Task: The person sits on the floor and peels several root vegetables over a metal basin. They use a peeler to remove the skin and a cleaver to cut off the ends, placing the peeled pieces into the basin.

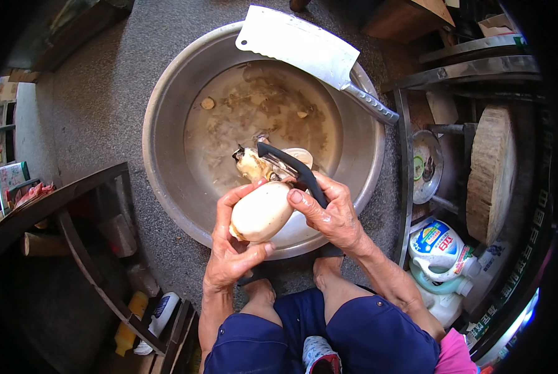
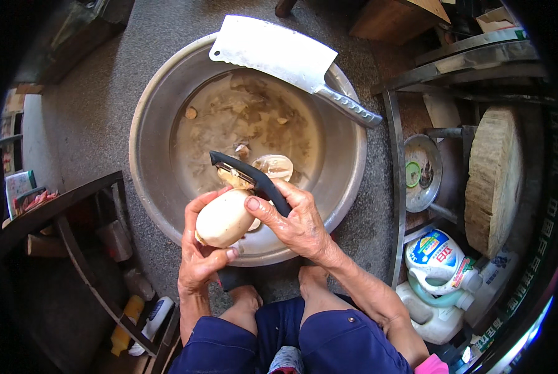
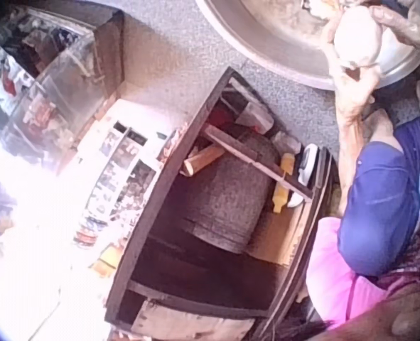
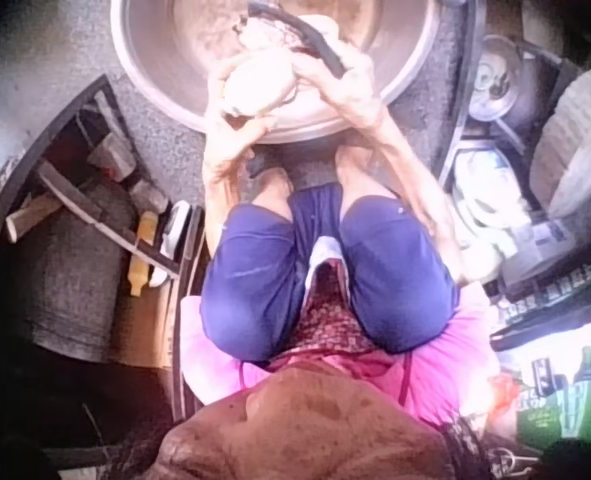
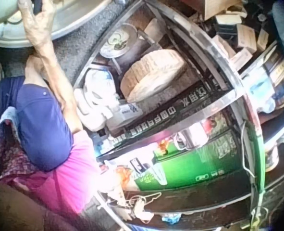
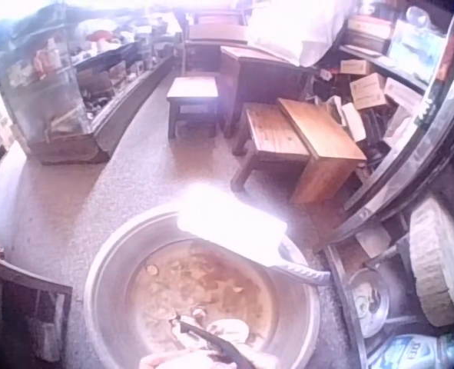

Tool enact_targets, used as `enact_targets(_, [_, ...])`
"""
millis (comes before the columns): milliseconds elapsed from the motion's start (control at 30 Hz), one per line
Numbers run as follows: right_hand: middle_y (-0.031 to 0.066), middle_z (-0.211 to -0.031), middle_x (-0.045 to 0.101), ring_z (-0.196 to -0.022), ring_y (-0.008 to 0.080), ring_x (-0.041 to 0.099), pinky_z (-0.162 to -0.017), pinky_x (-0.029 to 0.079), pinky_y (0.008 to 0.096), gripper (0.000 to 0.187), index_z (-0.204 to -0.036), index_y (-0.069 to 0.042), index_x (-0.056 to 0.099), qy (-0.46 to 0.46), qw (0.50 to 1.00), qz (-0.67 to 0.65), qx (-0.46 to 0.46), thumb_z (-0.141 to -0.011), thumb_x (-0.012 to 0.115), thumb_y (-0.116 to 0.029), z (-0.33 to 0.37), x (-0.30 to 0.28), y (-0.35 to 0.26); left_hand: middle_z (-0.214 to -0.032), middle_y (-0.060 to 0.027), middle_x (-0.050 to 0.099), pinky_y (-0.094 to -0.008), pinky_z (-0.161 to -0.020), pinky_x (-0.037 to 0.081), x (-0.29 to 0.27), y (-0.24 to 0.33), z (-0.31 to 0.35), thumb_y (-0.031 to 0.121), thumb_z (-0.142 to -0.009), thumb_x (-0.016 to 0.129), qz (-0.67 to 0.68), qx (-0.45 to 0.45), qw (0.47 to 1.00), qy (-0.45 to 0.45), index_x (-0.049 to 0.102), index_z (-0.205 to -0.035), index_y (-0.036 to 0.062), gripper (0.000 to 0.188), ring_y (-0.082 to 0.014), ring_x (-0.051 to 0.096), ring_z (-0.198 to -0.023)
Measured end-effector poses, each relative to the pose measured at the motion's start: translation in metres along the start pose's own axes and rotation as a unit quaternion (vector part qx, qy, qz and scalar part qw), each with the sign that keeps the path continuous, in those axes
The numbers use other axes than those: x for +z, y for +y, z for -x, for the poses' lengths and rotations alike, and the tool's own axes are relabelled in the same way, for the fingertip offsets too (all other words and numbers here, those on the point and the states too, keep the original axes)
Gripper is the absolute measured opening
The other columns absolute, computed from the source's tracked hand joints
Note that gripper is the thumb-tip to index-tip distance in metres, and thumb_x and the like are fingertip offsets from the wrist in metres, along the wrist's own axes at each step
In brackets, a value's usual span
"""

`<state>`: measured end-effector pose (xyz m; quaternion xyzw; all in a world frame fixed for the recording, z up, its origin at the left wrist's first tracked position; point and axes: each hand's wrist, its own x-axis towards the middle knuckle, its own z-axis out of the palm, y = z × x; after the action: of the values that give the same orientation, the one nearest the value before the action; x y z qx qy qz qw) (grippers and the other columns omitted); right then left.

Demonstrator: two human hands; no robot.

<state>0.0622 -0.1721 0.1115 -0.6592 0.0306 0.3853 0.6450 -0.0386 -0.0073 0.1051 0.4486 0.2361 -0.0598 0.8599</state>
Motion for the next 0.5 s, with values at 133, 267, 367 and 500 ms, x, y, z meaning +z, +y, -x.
enact_targets(133, [0.0033, -0.097, 0.066, -0.089, 0.0083, 0.057, -0.078, 0.048, 0.0251, 0.038, -0.119, 0.001, 0.064, -0.037, 0.997, 0.047, -0.049, -0.091, 0.072, -0.024, 0.000, -0.007, -0.001, -0.137, -0.0147, 0.050, -0.0367, -0.107, 0.041, -0.008, 0.006, 0.000, 0.013, -0.067, 0.086, -0.094, -0.020, 0.995, -0.009, 0.035, -0.143, -0.0005, 0.092, -0.0237, 0.050, -0.127])
enact_targets(267, [0.0084, -0.104, 0.065, -0.097, 0.0125, 0.059, -0.085, 0.048, 0.0274, 0.038, -0.119, 0.000, 0.065, -0.068, 0.989, 0.078, -0.105, -0.088, 0.075, -0.019, -0.001, -0.008, 0.005, -0.127, -0.0141, 0.056, -0.0343, -0.100, 0.046, -0.004, 0.001, 0.001, 0.010, -0.068, 0.085, -0.150, 0.036, 0.988, 0.012, 0.042, -0.135, -0.0007, 0.080, -0.0221, 0.056, -0.119])
enact_targets(367, [0.0096, -0.106, 0.066, -0.101, 0.0149, 0.060, -0.088, 0.048, 0.0286, 0.040, -0.119, 0.000, 0.065, -0.076, 0.986, 0.084, -0.124, -0.086, 0.077, -0.018, -0.002, -0.006, 0.006, -0.121, -0.0142, 0.058, -0.0337, -0.096, 0.048, 0.002, 0.001, 0.003, 0.007, -0.068, 0.084, -0.252, 0.064, 0.965, 0.031, 0.045, -0.130, -0.0001, 0.074, -0.0219, 0.058, -0.113])
enact_targets(500, [0.0108, -0.097, 0.066, -0.091, 0.0159, 0.061, -0.079, 0.049, 0.0296, 0.036, -0.113, 0.000, 0.066, -0.020, 0.994, 0.083, -0.067, -0.090, 0.072, -0.027, 0.000, 0.000, 0.003, -0.116, -0.0154, 0.059, -0.0340, -0.091, 0.050, 0.007, 0.000, 0.001, 0.009, -0.064, 0.087, -0.291, 0.044, 0.952, 0.086, 0.046, -0.125, 0.0009, 0.073, -0.0213, 0.061, -0.105])
